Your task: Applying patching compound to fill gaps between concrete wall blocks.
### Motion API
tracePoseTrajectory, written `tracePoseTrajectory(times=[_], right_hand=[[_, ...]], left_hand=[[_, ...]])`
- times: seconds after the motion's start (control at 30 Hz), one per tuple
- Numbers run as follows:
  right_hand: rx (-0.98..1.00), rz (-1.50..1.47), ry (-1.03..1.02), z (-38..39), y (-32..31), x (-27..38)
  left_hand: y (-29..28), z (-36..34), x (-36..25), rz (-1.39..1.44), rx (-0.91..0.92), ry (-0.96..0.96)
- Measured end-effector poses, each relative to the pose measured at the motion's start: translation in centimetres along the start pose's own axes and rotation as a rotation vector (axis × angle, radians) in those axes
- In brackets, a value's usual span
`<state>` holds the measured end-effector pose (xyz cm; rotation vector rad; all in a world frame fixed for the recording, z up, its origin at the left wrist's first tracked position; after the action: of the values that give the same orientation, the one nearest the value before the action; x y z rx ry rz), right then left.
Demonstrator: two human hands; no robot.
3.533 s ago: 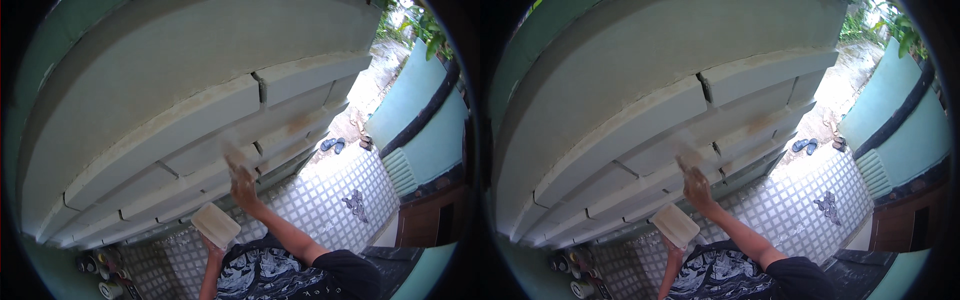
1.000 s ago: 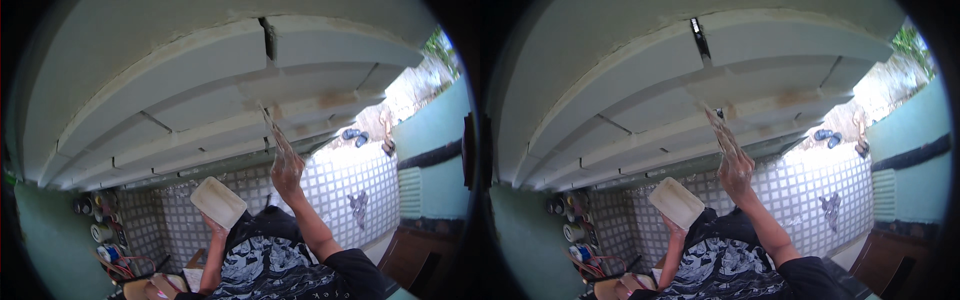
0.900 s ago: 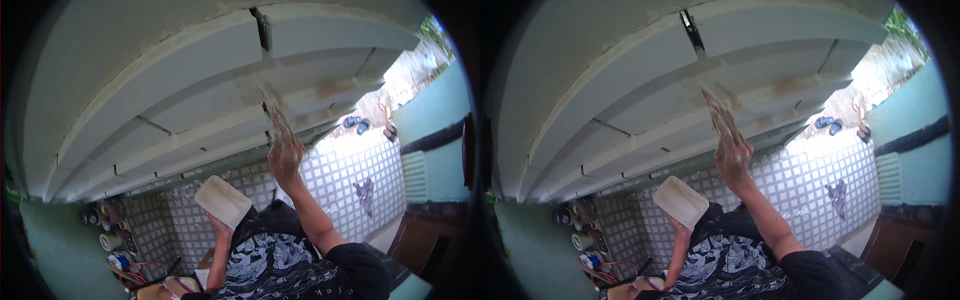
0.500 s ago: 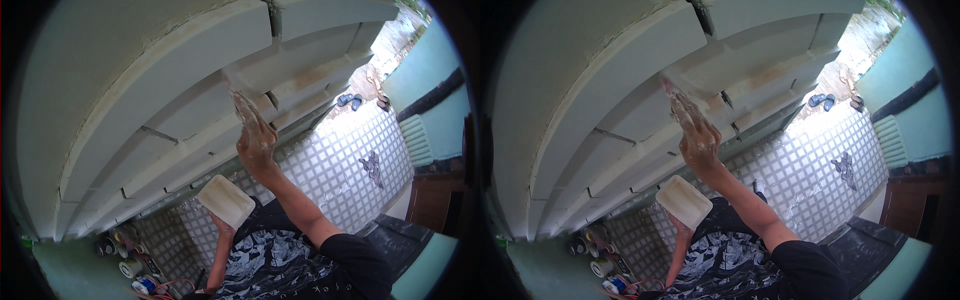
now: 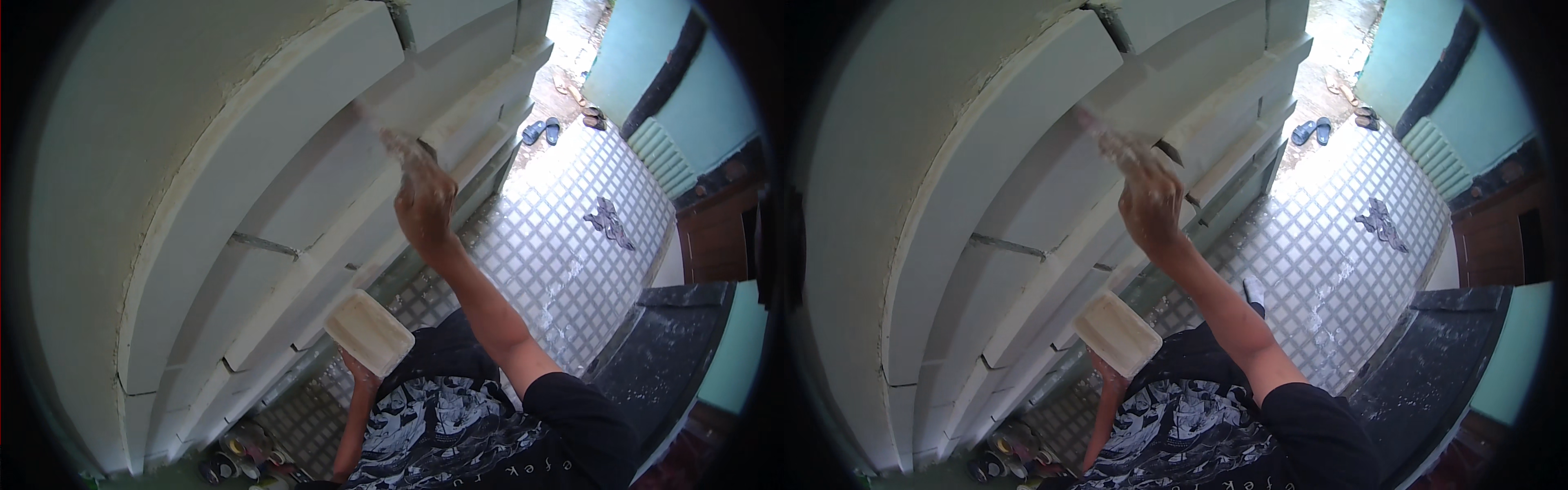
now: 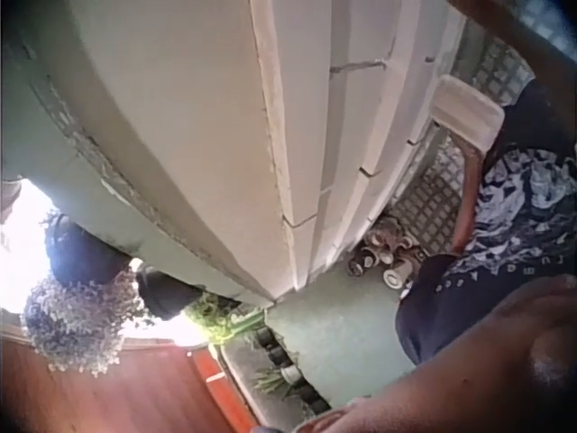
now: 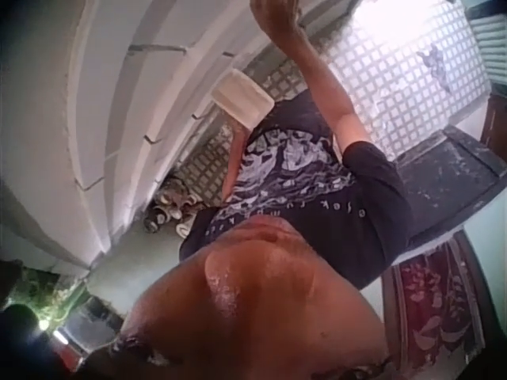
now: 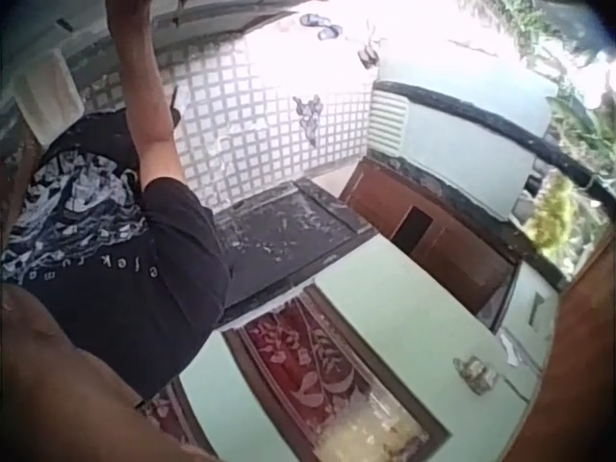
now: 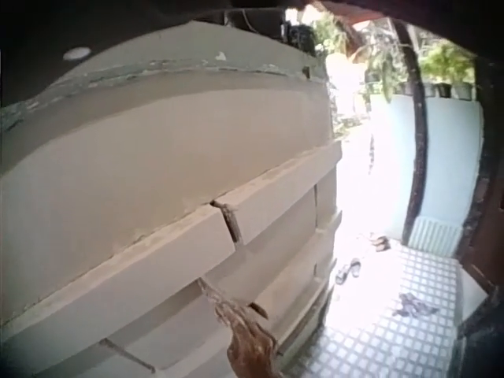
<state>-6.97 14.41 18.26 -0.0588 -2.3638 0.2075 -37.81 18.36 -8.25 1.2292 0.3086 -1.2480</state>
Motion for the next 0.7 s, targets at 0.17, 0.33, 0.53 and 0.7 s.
tracePoseTrajectory(times=[0.17,0.33,0.53,0.7], right_hand=[[-0.092,-0.076,-0.245,0.9,-1.7,-0.7],[-0.139,0.092,-0.481,-2.2,-2.9,-4.7],[-0.114,0.110,-0.257,-1.2,0.6,-5.2],[0.176,-0.041,-0.181,2.9,1.8,1.9]], left_hand=[[0.5,-0.4,0.1,0.089,0.107,-0.054],[3.3,0.2,-0.5,0.135,0.185,0.001],[4.2,0.1,0.6,0.151,0.144,0.072],[7.1,0.7,1.7,0.219,0.165,0.095]])
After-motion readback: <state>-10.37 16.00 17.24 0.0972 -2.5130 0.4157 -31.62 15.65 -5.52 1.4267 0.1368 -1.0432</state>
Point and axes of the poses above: each hand's wrist, its own z-axis away from the middle knuckle, its own y-axis out of the palm, x = y × z, the point moved 7 cm from there along -z, towards the middle knuckle, and after that the axes turned 7 degrees about y, right-handed, at the moved point
